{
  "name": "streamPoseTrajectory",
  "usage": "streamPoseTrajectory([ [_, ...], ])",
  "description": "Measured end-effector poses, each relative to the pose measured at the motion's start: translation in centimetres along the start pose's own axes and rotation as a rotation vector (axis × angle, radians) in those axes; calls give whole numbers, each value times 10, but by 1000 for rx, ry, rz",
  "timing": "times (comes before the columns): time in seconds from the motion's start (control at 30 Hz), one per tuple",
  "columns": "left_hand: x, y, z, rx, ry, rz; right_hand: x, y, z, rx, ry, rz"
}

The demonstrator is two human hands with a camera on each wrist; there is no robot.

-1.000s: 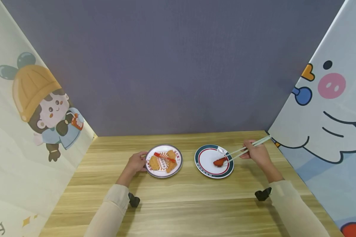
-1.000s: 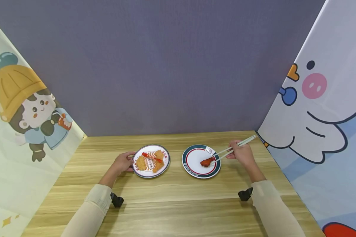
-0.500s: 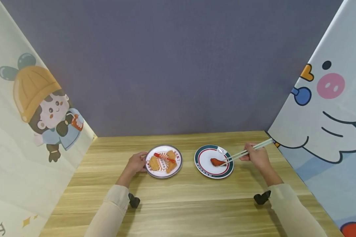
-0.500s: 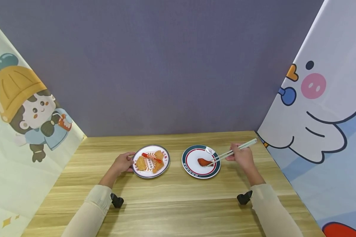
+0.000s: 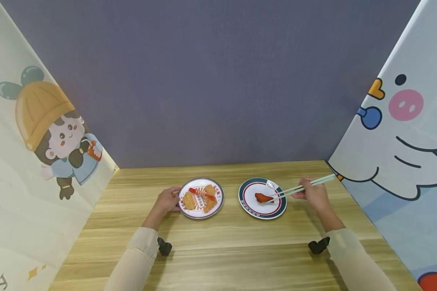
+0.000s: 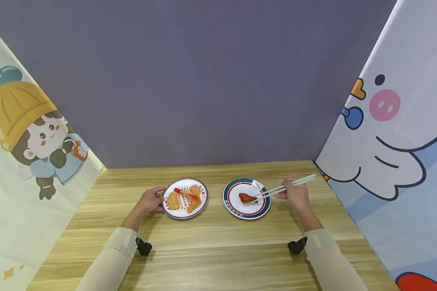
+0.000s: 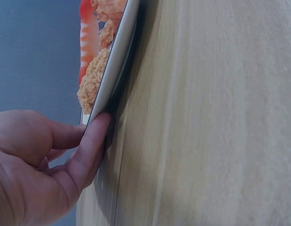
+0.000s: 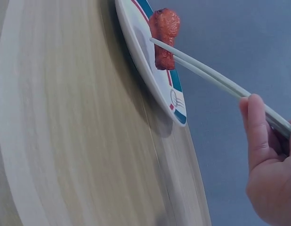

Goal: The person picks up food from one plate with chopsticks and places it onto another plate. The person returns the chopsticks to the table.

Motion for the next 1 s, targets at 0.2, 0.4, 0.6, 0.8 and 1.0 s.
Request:
streamPoseTrajectory([
  [0.2, 0, 0, 0, 1, 1, 0, -1, 8, 1, -5, 2, -23],
  [0.4, 0, 0, 0, 2, 8, -11, -3, 15, -3, -19, 45, -77],
  [0.6, 0, 0, 0, -2, 12, -9, 0, 30, 1, -17, 50, -149],
  [0.8, 0, 0, 0, -1, 10, 3, 0, 44, 3, -16, 47, -145],
  [1.0, 0, 0, -1, 1, 11, 9, 0, 57, 1, -23, 41, -154],
])
Point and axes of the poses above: each hand's wrist, its own z-axis away from the middle knuckle, its own y-axis out of the palm, x = y × z, the point moved 5 cm from there along -z, towards the middle knuckle, and after that the axes turned 6 degrees about -z, right-handed, at the moved point
